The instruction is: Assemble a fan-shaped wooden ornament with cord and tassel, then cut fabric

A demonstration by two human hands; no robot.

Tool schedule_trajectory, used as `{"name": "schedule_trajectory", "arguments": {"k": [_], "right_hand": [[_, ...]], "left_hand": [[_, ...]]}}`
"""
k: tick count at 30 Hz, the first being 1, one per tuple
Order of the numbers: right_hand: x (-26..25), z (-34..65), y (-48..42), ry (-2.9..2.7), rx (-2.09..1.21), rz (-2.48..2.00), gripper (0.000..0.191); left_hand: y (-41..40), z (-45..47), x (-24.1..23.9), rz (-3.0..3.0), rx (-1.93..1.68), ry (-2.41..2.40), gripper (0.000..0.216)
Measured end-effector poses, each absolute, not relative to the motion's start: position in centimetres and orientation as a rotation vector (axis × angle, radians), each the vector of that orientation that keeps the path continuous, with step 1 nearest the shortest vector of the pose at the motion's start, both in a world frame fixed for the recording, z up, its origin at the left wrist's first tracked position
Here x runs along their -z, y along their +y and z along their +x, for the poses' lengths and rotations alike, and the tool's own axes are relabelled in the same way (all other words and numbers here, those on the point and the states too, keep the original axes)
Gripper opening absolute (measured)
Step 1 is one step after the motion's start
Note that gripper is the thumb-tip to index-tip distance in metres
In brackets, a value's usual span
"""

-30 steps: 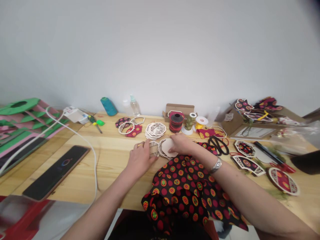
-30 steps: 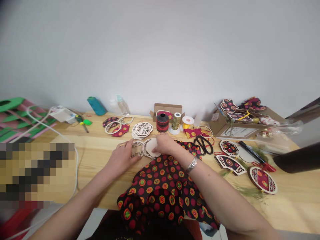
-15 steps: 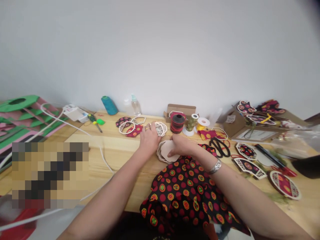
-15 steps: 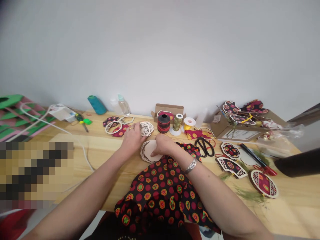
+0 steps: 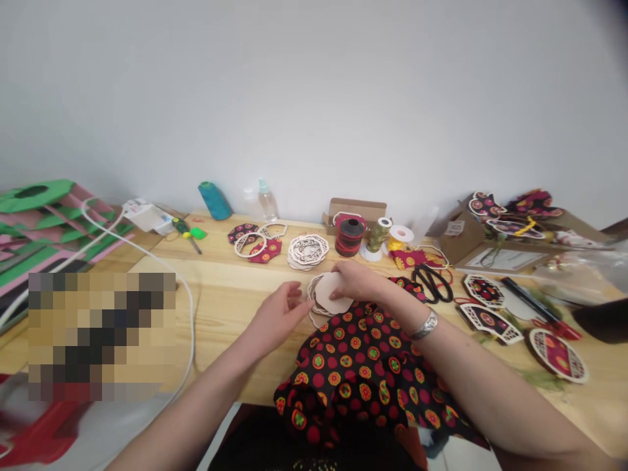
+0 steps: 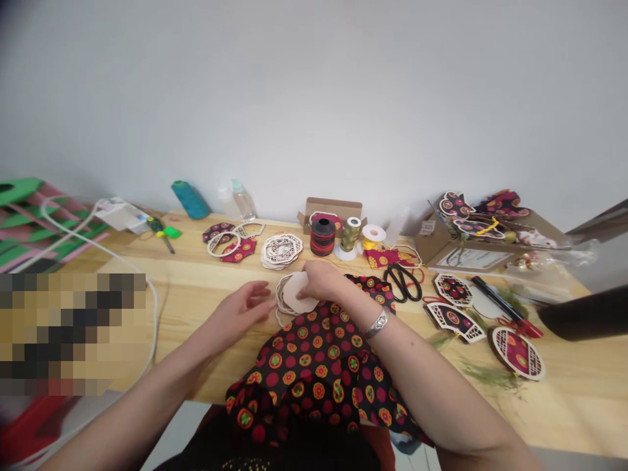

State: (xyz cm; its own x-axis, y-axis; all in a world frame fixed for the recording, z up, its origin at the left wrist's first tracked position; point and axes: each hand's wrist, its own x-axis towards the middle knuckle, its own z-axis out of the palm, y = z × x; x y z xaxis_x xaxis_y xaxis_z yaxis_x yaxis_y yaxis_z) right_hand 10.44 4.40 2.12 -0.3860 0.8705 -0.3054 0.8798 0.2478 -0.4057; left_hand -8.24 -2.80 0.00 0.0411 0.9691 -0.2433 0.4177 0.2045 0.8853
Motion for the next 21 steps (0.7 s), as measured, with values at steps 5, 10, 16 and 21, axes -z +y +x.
{"name": "schedule_trajectory", "arguments": {"k": [5,10,16,21], "right_hand": [[-2.5,10.1,3.3,2.421,0.893,1.763,0.048],[-2.3,10.4,2.2,2.396,1.002,1.841,0.057],[-1.1,10.9,2.1,2.430,1.190,1.843,0.059],[-1.3,10.9,2.0,2.475,1.321,1.795,0.064]], "left_hand": [[-4.6,-7.1,-1.4,0.727,-0.940,1.216,0.054],[-4.7,-6.3,-0.8,0.648,-1.025,1.275,0.061],[-3.9,-6.3,0.9,0.759,-1.026,1.299,0.072],[-3.1,-6.6,1.7,1.011,-0.999,1.297,0.050]]}}
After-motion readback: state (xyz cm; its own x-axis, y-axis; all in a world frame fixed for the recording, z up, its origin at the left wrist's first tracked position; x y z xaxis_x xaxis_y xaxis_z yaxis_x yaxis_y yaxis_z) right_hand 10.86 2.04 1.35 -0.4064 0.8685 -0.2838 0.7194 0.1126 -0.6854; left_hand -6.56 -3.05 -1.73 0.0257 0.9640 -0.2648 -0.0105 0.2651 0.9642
